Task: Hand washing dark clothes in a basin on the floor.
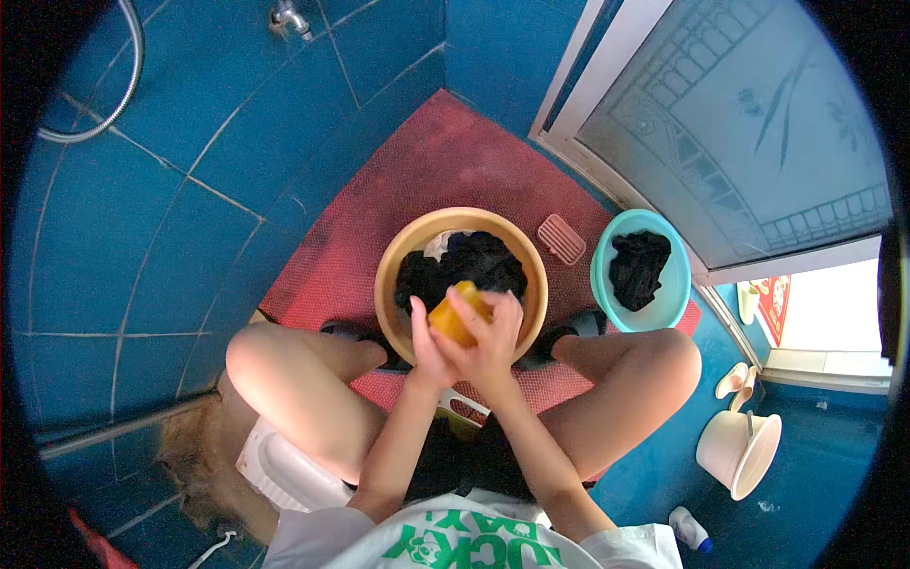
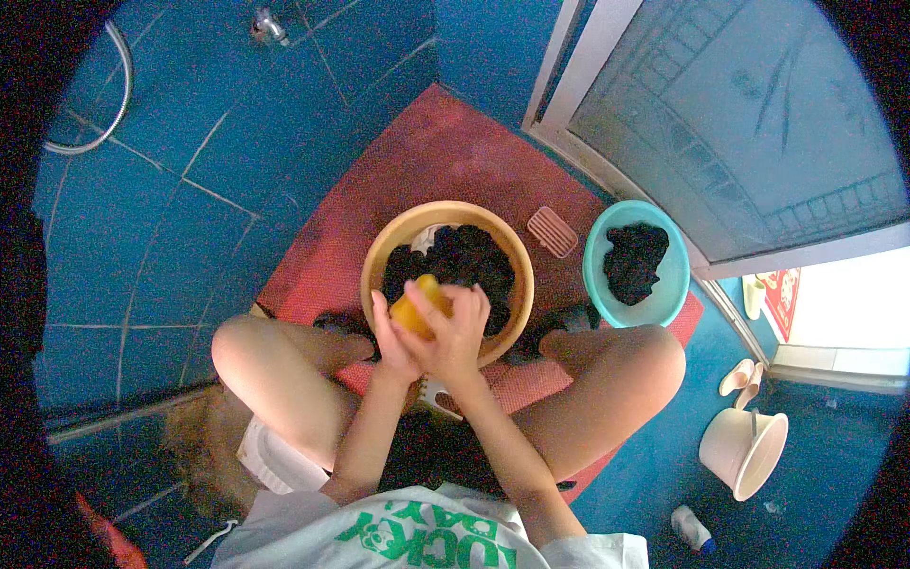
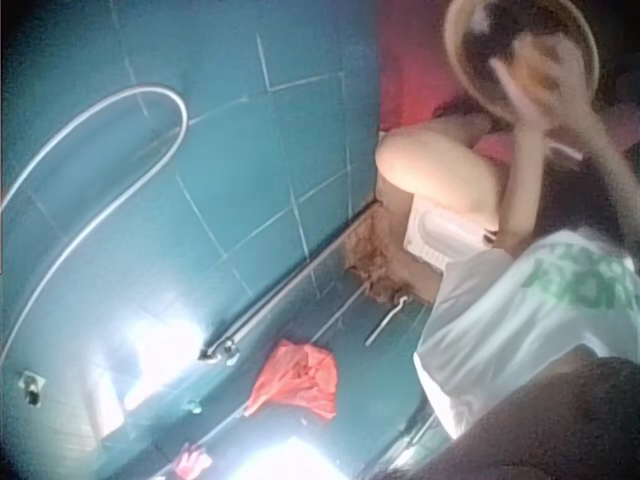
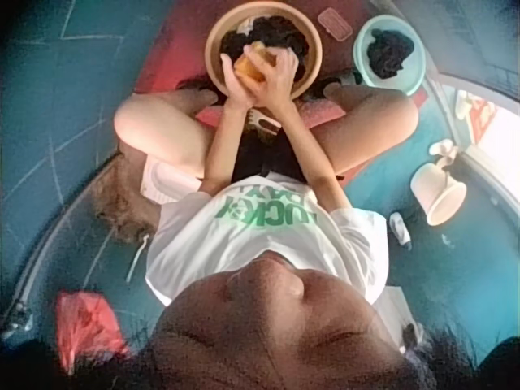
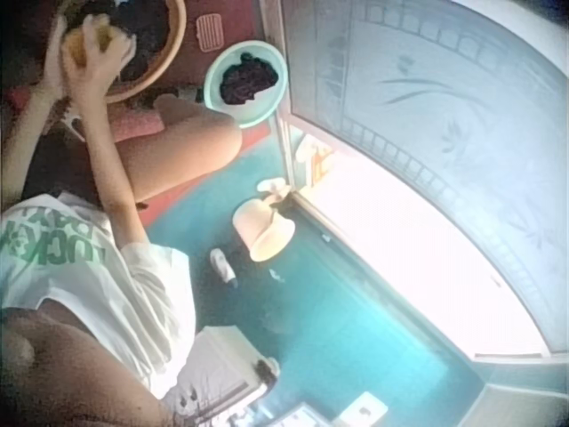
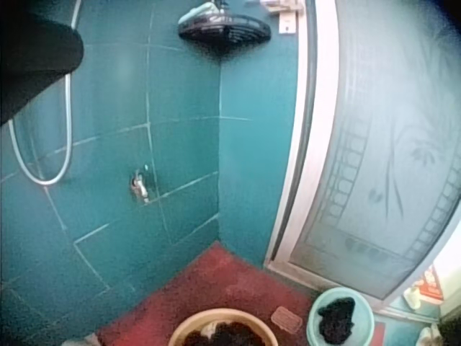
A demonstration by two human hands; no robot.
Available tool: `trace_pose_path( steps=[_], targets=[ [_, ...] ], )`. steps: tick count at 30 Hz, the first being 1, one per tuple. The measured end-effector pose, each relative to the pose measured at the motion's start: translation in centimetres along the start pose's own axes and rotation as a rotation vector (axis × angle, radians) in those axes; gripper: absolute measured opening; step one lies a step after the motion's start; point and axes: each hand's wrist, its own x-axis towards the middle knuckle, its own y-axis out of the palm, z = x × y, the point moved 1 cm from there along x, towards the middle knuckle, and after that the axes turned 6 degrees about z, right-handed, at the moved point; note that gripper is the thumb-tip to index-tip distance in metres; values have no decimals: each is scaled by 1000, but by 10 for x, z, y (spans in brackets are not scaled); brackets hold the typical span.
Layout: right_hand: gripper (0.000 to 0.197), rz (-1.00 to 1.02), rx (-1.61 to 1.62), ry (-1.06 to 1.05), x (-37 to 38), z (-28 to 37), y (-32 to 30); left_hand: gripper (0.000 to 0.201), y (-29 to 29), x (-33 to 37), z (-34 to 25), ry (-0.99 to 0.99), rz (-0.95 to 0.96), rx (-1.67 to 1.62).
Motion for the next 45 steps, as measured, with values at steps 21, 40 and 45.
trace_pose_path(
  steps=[21, 40, 45],
  targets=[
    [42, -32, 118, 353, 2, -29, 26, 85, 17, -8, 10, 5, -605, 225],
    [49, 29, 31, 282, -15, -19, 31, 88, 13, -17, -2, 70, -571, 80],
    [50, 165, 49, 104, -26, -2, 28, 79, -8, -32, -13, 118, -419, 1]
  ],
)
